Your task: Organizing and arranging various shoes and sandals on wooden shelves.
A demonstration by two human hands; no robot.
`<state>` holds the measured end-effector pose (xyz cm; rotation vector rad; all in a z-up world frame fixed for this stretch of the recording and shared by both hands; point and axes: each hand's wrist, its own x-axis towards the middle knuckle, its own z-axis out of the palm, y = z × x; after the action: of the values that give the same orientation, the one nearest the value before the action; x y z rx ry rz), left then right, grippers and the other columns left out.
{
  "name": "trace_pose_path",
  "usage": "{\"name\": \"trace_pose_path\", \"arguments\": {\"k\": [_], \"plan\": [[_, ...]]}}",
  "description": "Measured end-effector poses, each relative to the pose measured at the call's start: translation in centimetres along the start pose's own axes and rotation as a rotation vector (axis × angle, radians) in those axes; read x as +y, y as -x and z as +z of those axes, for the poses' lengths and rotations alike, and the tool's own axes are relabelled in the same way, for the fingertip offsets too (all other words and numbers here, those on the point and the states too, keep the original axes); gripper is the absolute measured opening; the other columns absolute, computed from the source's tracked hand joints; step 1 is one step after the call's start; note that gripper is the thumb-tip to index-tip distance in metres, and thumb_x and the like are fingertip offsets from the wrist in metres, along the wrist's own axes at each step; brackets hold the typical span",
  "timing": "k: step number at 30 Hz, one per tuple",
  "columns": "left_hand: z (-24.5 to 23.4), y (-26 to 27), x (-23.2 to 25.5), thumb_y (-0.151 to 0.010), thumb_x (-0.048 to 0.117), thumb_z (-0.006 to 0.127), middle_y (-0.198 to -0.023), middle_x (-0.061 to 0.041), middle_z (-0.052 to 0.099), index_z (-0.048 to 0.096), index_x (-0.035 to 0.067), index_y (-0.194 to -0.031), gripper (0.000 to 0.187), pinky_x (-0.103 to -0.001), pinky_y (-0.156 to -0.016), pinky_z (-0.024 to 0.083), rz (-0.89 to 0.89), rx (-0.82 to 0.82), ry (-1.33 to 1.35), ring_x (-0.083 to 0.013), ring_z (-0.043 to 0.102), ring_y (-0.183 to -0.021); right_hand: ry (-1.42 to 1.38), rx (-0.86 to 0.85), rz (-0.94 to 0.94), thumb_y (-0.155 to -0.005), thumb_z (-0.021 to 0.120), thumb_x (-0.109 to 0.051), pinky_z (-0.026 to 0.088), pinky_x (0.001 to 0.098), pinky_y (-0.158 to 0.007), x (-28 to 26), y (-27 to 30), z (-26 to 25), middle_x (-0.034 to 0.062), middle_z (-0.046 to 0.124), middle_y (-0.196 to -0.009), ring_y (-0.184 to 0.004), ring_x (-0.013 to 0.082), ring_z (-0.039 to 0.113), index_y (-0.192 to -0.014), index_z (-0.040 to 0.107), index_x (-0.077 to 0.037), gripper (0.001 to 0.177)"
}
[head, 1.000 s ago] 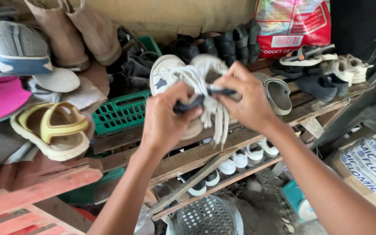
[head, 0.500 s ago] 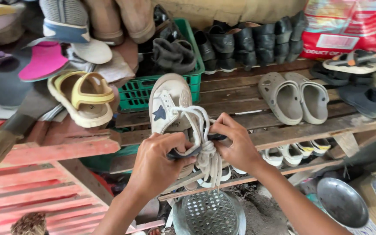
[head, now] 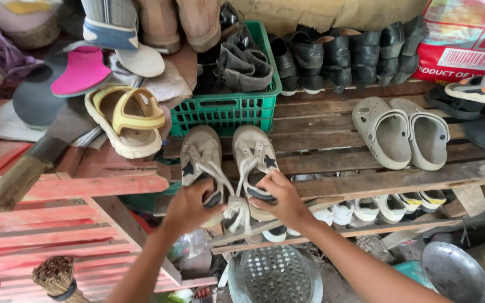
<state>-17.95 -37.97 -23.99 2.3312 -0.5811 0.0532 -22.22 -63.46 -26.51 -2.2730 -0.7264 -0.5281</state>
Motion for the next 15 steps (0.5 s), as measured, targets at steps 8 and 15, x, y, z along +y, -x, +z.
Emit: {"name": "trace_pose_path", "arguments": {"k": [8,15], "plan": [[4.9,-3.6,-3.5,-0.091,0.05,0.07,-0.103,-0.027,0.067,0.067,-0.005,-0.089,0.055,-0.047,-0.087,0.053,-0.17,-0.005,-0.044,-0.0415,0.068,-0.097,0.004,0.18,0.198,-0.089,0.08,-0.022,0.043,0.0453,-0.102,-1.0,0.3,1.1,0.0187,0.048,-0.134,-0.123,0.0323,0.053,-0.104,0.071,-0.009,0.022],[6.0,-3.4,-4.3,-0.093,0.048,0.059,-0.117,-0.035,0.063,0.064,-0.007,-0.111,0.059,-0.054,-0.098,0.048,-0.218,0.061,-0.17,-0.049,0.061,-0.111,-0.051,0.047,0.815,-0.077,0.08,-0.015,0.049,0.0394,-0.096,1.0,-2.3,-0.8,0.0147,0.061,-0.111,-0.111,0.0306,0.059,-0.115,0.072,-0.019,0.039]]}}
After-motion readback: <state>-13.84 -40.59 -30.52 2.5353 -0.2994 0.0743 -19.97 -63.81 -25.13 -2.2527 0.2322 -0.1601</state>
